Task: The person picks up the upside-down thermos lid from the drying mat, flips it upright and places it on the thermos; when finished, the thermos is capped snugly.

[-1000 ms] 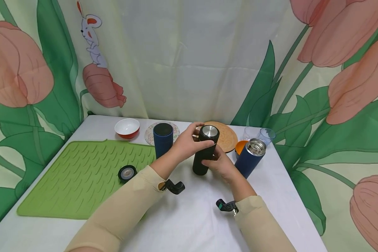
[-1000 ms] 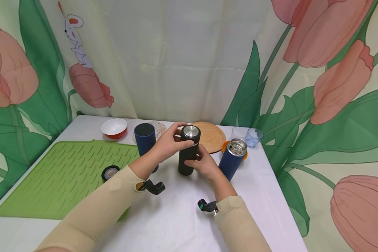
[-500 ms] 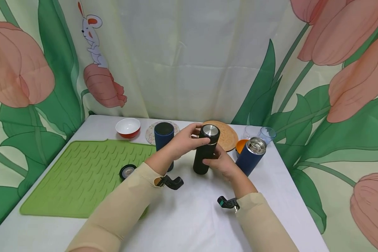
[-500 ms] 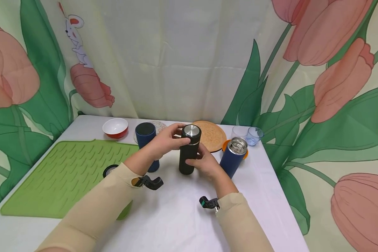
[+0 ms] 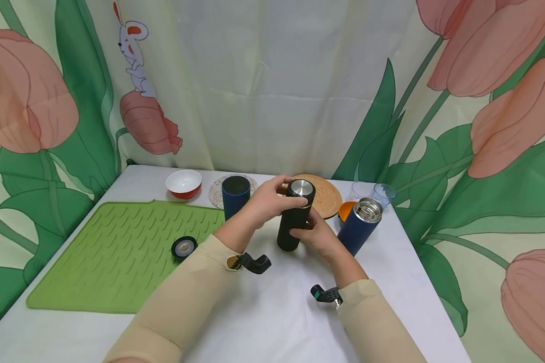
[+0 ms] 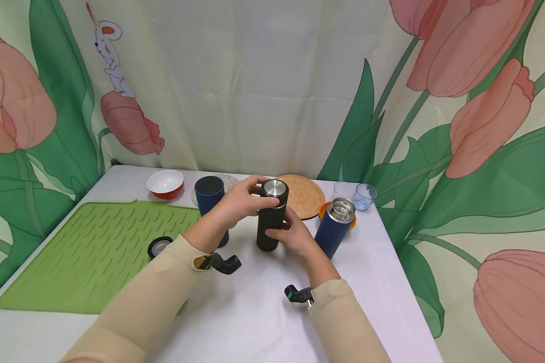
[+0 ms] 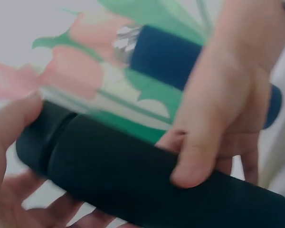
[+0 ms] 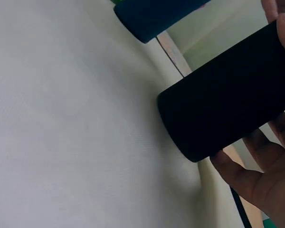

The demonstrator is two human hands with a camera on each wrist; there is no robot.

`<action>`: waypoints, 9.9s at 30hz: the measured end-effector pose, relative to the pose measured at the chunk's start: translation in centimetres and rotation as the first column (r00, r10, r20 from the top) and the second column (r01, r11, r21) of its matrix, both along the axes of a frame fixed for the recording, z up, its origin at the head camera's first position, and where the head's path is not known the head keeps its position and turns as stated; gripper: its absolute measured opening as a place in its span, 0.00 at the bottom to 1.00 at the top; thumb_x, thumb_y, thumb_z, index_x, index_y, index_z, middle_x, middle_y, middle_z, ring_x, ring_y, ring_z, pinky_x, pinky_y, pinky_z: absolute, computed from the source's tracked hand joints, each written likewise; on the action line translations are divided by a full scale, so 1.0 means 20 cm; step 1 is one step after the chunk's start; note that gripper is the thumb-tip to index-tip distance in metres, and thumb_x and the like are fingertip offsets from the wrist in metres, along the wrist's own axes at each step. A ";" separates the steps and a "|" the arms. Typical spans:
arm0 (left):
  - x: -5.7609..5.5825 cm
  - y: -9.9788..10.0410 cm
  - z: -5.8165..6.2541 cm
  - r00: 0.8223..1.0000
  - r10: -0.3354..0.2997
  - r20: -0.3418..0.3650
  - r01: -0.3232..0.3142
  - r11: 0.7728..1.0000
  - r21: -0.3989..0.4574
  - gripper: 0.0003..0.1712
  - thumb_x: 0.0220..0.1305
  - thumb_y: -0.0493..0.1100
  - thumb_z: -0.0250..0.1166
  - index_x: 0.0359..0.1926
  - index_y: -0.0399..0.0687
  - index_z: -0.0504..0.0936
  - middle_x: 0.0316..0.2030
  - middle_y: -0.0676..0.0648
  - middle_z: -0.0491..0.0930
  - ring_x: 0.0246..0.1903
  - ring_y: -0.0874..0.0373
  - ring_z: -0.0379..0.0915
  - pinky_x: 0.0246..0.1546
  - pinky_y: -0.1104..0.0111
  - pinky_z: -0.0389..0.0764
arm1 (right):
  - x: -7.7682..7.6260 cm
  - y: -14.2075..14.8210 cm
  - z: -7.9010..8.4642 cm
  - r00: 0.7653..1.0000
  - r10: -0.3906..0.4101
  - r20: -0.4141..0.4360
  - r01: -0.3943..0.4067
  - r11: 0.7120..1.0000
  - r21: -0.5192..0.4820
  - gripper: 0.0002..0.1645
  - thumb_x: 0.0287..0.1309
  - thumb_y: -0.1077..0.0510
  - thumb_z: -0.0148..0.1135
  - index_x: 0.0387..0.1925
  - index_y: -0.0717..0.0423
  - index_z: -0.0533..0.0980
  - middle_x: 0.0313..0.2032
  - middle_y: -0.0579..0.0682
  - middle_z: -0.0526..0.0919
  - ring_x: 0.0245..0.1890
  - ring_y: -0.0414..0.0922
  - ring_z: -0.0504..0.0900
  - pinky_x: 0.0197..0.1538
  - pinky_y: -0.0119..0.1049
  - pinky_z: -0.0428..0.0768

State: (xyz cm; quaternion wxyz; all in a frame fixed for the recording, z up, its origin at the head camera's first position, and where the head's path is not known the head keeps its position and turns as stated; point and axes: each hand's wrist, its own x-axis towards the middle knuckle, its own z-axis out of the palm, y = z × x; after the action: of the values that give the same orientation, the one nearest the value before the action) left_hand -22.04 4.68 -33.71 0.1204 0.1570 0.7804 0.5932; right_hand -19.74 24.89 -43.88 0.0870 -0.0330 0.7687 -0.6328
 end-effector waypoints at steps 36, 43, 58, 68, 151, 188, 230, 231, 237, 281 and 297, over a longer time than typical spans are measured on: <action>0.09 0.05 -0.03 0.976 0.110 -0.186 -0.139 0.979 -0.152 0.41 0.60 0.66 0.76 0.67 0.64 0.68 0.56 0.45 0.83 0.54 0.47 0.82 0.52 0.50 0.84 | 0.03 -0.02 -0.01 0.999 0.033 -0.010 -0.034 0.999 -0.024 0.48 0.63 0.64 0.74 0.79 0.42 0.62 0.74 0.57 0.70 0.71 0.58 0.73 0.74 0.56 0.72; 0.04 -0.01 -0.02 0.993 -0.014 -0.115 0.000 0.993 -0.114 0.43 0.63 0.63 0.74 0.76 0.67 0.69 0.64 0.44 0.79 0.64 0.46 0.77 0.61 0.44 0.81 | 0.02 -0.01 0.00 0.999 0.034 -0.009 -0.035 0.999 -0.031 0.47 0.63 0.64 0.73 0.78 0.40 0.62 0.74 0.58 0.70 0.72 0.59 0.71 0.75 0.60 0.69; 0.05 -0.01 -0.02 0.977 -0.033 -0.212 -0.009 0.981 -0.195 0.39 0.65 0.64 0.73 0.73 0.68 0.71 0.60 0.50 0.83 0.59 0.50 0.81 0.56 0.49 0.83 | 0.02 0.00 -0.01 0.995 0.091 -0.031 -0.091 0.996 0.000 0.47 0.66 0.62 0.71 0.79 0.43 0.59 0.74 0.60 0.69 0.72 0.58 0.70 0.76 0.60 0.68; 0.13 0.09 0.01 0.957 0.113 -0.267 -0.188 0.943 -0.273 0.53 0.56 0.70 0.78 0.72 0.54 0.62 0.58 0.41 0.84 0.53 0.45 0.85 0.49 0.52 0.85 | 0.03 -0.01 -0.01 0.999 0.047 0.016 -0.048 0.998 0.051 0.48 0.66 0.60 0.71 0.80 0.45 0.58 0.74 0.59 0.69 0.72 0.59 0.70 0.74 0.57 0.70; 0.10 0.00 0.02 0.958 0.055 -0.282 -0.143 0.943 -0.302 0.42 0.60 0.65 0.76 0.72 0.67 0.73 0.59 0.49 0.85 0.58 0.51 0.82 0.55 0.53 0.84 | 0.01 0.02 0.06 0.996 0.093 -0.016 -0.088 0.978 0.191 0.46 0.62 0.57 0.76 0.78 0.47 0.65 0.75 0.54 0.73 0.79 0.61 0.66 0.80 0.69 0.55; 0.08 0.02 0.02 0.907 0.023 -0.420 -0.219 0.878 -0.426 0.36 0.59 0.72 0.74 0.56 0.59 0.73 0.41 0.51 0.86 0.39 0.55 0.83 0.36 0.61 0.82 | 0.01 0.01 0.09 0.996 0.091 0.025 -0.094 0.932 0.350 0.45 0.63 0.49 0.77 0.78 0.40 0.67 0.78 0.53 0.70 0.83 0.60 0.57 0.80 0.70 0.53; 0.31 -1.19 -0.33 0.938 0.275 -0.208 -0.337 0.598 -0.727 0.67 0.62 0.79 0.65 0.80 0.30 0.59 0.74 0.21 0.62 0.71 0.17 0.58 0.65 0.26 0.67 | 0.54 0.00 0.12 0.998 0.057 0.026 -0.063 0.868 0.492 0.52 0.70 0.37 0.67 0.85 0.40 0.53 0.78 0.52 0.69 0.80 0.60 0.63 0.78 0.66 0.64; 0.30 -1.20 -0.35 0.945 0.263 -0.192 -0.314 0.579 -0.753 0.70 0.59 0.80 0.66 0.80 0.29 0.58 0.74 0.20 0.60 0.71 0.15 0.56 0.65 0.25 0.66 | 0.56 0.00 0.13 0.998 0.061 0.019 -0.063 0.877 0.477 0.50 0.70 0.38 0.67 0.84 0.40 0.54 0.78 0.52 0.70 0.80 0.60 0.63 0.78 0.65 0.64; 0.29 -1.15 -0.44 0.966 0.222 -0.133 -0.236 0.546 -0.804 0.65 0.55 0.79 0.70 0.74 0.30 0.69 0.71 0.22 0.65 0.66 0.15 0.61 0.61 0.24 0.67 | 0.66 -0.04 0.18 0.995 0.083 -0.049 -0.053 0.898 0.437 0.45 0.71 0.43 0.67 0.82 0.39 0.59 0.76 0.51 0.74 0.80 0.57 0.66 0.77 0.65 0.66; 0.54 -0.46 -0.27 0.836 -0.345 -0.426 0.034 0.808 -0.588 0.48 0.40 0.76 0.82 0.61 0.60 0.85 0.71 0.47 0.75 0.70 0.43 0.70 0.69 0.39 0.71 | 0.64 -0.25 0.22 0.885 0.281 -0.372 -0.004 0.803 0.596 0.44 0.41 0.50 0.90 0.64 0.32 0.82 0.62 0.35 0.79 0.65 0.42 0.79 0.68 0.52 0.81; 0.44 -0.53 -0.32 0.900 -0.429 -0.075 0.426 0.903 -0.055 0.42 0.73 0.76 0.54 0.61 0.46 0.86 0.61 0.45 0.84 0.57 0.54 0.76 0.57 0.58 0.79 | 0.58 -0.26 0.28 0.258 0.578 -0.774 0.299 0.714 0.633 0.45 0.44 0.67 0.85 0.63 0.39 0.79 0.60 0.55 0.81 0.58 0.51 0.81 0.57 0.50 0.84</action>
State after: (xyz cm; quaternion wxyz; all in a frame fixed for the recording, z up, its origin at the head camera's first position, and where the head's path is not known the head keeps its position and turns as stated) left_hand -13.21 -5.83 -40.12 0.2172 0.3469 0.7423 0.5305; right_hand -8.23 19.62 -38.35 -0.3259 -0.4482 0.8211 -0.1366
